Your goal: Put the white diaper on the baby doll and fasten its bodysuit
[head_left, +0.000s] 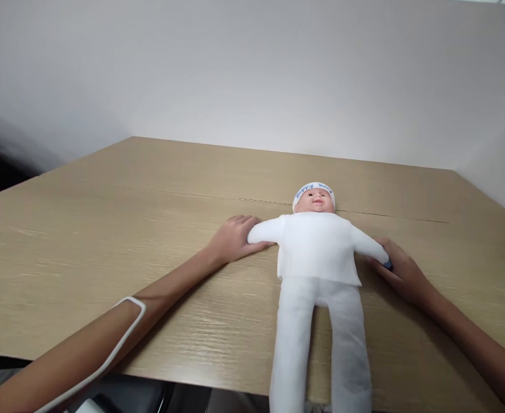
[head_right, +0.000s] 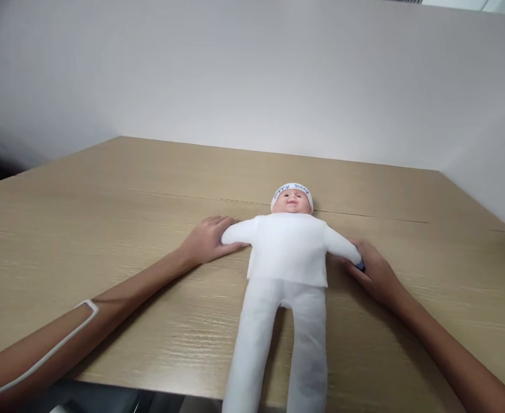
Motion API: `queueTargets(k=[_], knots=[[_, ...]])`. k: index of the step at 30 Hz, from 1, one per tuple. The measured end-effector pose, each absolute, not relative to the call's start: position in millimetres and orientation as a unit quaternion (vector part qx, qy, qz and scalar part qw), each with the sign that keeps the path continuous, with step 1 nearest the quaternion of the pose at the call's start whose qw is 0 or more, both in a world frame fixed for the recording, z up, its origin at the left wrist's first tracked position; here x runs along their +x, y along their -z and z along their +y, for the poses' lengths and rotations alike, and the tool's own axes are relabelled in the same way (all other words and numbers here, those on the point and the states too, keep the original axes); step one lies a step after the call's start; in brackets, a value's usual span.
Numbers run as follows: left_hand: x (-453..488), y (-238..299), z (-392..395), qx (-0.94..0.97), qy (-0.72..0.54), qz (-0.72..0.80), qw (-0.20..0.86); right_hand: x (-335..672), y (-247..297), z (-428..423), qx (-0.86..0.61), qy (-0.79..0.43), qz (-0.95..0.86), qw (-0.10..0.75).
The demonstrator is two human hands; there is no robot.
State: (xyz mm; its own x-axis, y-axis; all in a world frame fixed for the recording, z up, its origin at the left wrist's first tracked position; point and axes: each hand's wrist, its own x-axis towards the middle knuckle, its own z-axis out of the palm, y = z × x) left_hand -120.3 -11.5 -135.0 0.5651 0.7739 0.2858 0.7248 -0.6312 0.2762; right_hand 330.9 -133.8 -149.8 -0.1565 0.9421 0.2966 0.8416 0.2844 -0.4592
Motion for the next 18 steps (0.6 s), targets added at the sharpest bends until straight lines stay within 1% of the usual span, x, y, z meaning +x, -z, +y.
queueTargets(k=[9, 13, 18], knots=[[-102, 140, 76, 0.869, -0.239, 0.433, 0.023, 354, 163, -41, -0.599, -0.026, -0.748, 0.285], [-101, 145, 92, 0.849, -0.290, 0.441, 0.021, 359, 162, -10, -0.597, 0.021, -0.744, 0.301], [-107, 154, 98, 0.819, -0.314, 0.480, -0.006, 371, 169, 2, -0.602, 0.093, -0.724, 0.323]])
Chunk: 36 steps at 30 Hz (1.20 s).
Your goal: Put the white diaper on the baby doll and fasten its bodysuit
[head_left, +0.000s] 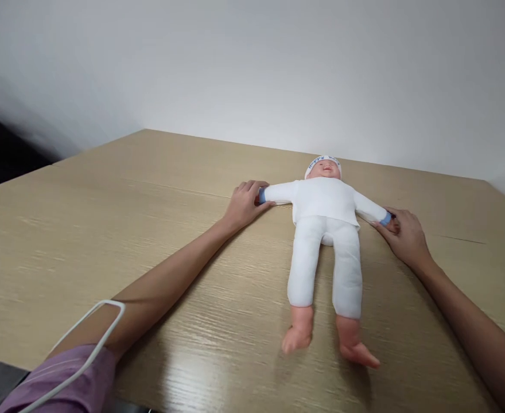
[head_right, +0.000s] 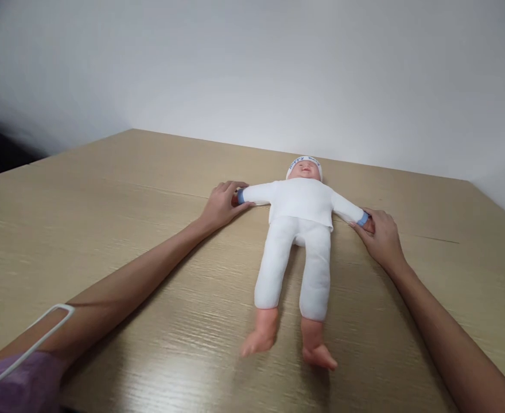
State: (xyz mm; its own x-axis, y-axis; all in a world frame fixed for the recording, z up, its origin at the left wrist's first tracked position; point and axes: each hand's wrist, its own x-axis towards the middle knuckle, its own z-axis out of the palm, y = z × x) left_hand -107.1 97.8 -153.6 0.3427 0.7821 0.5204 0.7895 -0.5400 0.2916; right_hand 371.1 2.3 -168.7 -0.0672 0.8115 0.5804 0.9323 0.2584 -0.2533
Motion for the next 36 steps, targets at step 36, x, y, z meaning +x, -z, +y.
queueTargets(k=[36], knots=[[-116, 166, 46, -0.760, 0.239, -0.603, -0.054, 340, 186, -38, -0.790, 0.045, -0.565, 0.235]])
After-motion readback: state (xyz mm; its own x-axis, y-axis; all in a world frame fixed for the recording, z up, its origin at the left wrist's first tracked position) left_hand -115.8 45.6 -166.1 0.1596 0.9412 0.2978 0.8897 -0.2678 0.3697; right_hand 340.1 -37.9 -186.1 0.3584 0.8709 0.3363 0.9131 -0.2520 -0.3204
